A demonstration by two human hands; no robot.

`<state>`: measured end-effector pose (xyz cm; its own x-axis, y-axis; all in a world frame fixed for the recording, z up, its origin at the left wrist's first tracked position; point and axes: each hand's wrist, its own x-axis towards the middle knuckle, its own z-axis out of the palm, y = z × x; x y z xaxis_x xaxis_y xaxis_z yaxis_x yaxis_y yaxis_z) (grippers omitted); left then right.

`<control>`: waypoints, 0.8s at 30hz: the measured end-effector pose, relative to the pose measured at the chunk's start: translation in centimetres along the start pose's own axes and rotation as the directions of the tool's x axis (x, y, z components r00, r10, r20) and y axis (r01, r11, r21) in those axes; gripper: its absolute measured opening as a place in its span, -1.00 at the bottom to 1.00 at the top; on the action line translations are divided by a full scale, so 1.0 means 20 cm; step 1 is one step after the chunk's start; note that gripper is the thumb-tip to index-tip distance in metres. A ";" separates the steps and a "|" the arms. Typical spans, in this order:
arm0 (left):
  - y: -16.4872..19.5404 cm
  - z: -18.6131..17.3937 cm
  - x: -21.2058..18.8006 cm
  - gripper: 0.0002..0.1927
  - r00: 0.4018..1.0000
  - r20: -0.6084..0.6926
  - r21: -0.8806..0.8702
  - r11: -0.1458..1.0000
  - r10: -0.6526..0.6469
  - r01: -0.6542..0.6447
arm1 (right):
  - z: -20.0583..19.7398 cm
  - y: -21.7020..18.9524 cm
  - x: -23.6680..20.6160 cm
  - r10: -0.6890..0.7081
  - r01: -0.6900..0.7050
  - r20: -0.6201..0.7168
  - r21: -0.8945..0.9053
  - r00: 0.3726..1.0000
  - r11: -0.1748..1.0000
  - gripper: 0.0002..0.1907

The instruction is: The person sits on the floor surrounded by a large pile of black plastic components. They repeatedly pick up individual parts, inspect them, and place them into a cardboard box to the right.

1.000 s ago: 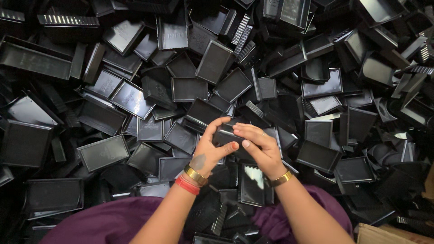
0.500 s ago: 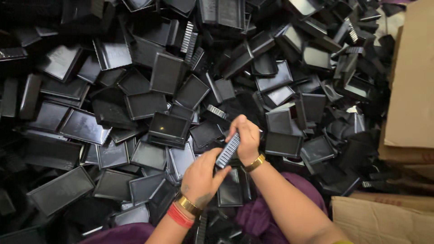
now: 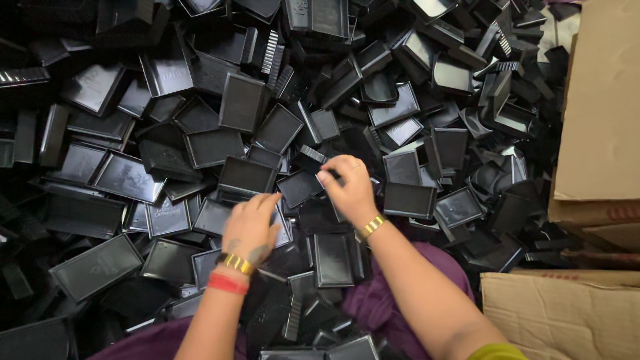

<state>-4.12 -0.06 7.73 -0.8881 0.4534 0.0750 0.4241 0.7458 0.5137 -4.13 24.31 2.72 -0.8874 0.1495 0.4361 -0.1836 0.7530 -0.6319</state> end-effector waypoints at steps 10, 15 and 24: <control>-0.23 0.27 0.04 -0.47 0.964 0.173 0.229 0.960 -0.205 0.163 | 0.04 -0.05 0.10 0.033 0.003 0.066 -0.486 0.997 0.874 -0.37; -0.29 0.32 0.04 -0.83 0.988 -0.056 0.014 0.990 -0.142 0.143 | -0.04 0.07 0.10 -0.022 -0.003 -0.092 -0.262 0.996 0.965 -0.43; -0.26 0.15 0.06 -0.76 0.878 -0.403 -0.350 0.930 -0.257 0.111 | -0.10 0.24 0.11 0.285 -0.001 -0.314 0.671 0.906 0.742 -0.64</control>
<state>-6.83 -2.02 2.49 -0.9604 0.0102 0.2783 0.2337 0.5730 0.7855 -6.14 29.60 1.87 -0.7231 0.5514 0.4160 -0.4191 0.1285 -0.8988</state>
